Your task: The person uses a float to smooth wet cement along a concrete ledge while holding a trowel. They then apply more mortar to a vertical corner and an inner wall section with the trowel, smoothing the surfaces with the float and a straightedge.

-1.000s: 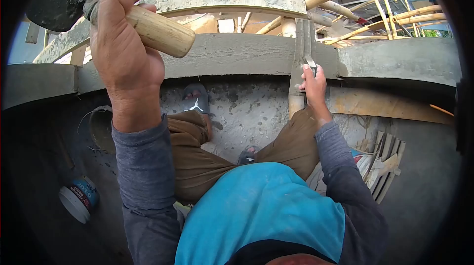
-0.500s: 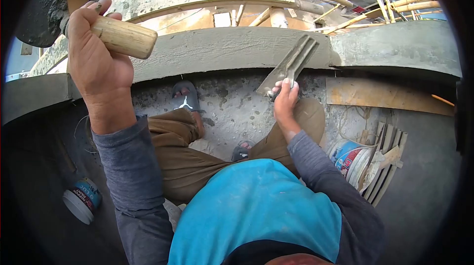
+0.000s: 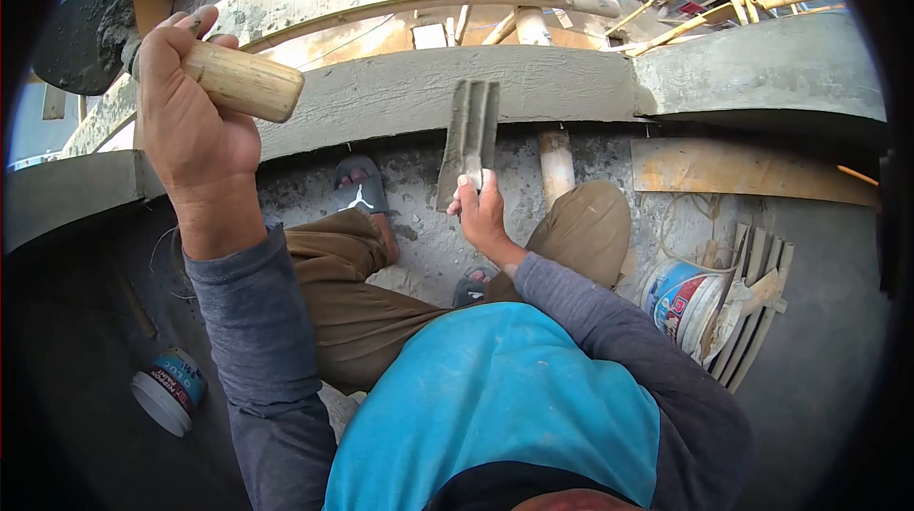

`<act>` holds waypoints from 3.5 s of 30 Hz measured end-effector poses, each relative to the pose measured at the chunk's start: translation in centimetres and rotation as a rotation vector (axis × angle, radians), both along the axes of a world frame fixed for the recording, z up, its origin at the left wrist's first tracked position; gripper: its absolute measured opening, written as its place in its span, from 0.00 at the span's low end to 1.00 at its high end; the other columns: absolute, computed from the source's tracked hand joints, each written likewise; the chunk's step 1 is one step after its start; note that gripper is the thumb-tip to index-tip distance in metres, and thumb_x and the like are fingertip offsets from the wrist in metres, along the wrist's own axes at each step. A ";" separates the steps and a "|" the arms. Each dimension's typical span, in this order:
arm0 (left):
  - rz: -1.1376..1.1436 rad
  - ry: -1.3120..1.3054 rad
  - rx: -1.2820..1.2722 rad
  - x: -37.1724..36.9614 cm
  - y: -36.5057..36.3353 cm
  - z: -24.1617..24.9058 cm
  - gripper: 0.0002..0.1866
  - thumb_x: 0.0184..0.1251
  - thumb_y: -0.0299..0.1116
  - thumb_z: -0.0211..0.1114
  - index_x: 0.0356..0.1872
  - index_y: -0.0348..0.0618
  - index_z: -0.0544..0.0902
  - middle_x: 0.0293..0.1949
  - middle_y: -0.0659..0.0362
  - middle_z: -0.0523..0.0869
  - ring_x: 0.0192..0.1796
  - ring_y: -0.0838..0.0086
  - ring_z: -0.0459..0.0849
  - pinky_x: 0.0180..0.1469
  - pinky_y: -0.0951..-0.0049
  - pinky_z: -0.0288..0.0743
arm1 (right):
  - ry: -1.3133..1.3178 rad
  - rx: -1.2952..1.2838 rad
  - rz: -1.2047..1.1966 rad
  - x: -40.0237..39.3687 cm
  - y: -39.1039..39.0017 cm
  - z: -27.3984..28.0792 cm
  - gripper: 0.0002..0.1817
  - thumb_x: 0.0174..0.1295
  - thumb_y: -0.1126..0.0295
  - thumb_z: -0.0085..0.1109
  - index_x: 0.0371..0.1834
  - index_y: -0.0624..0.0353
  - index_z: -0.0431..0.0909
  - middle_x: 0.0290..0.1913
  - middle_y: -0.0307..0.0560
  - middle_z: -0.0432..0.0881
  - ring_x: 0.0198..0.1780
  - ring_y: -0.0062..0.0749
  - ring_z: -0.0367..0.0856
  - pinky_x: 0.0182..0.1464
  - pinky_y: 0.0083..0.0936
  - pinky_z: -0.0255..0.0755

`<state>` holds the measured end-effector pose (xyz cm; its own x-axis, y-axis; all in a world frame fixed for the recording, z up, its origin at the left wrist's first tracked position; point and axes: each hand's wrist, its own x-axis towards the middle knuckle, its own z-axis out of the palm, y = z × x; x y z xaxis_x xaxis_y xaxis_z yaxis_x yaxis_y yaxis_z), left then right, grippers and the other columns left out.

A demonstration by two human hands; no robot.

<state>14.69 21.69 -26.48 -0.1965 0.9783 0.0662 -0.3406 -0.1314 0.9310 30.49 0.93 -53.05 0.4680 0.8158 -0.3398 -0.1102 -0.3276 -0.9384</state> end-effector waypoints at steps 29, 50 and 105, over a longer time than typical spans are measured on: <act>0.026 -0.030 0.037 -2.0 -0.3 0.2 0.09 0.65 0.29 0.56 0.43 0.38 0.72 0.42 0.51 0.80 0.39 0.69 0.78 0.47 0.71 0.76 | -0.029 -0.412 0.094 -3.1 -2.2 4.3 0.19 0.67 0.57 0.52 0.41 0.64 0.61 0.29 0.45 0.72 0.20 0.24 0.73 0.18 0.23 0.71; 0.179 0.104 0.135 -4.5 0.1 -1.2 0.12 0.62 0.28 0.55 0.45 0.34 0.74 0.42 0.52 0.80 0.37 0.70 0.78 0.45 0.71 0.75 | -0.318 -0.022 0.648 -8.8 1.7 5.2 0.20 0.64 0.57 0.53 0.40 0.66 0.65 0.31 0.65 0.77 0.36 0.62 0.77 0.38 0.47 0.68; -0.211 0.004 0.099 1.6 -5.4 0.4 0.21 0.45 0.27 0.61 0.42 0.27 0.72 0.33 0.39 0.77 0.38 0.47 0.80 0.43 0.56 0.72 | -1.141 -0.217 1.248 -3.7 16.0 11.9 0.19 0.62 0.53 0.54 0.35 0.62 0.69 0.31 0.65 0.79 0.37 0.62 0.78 0.39 0.50 0.69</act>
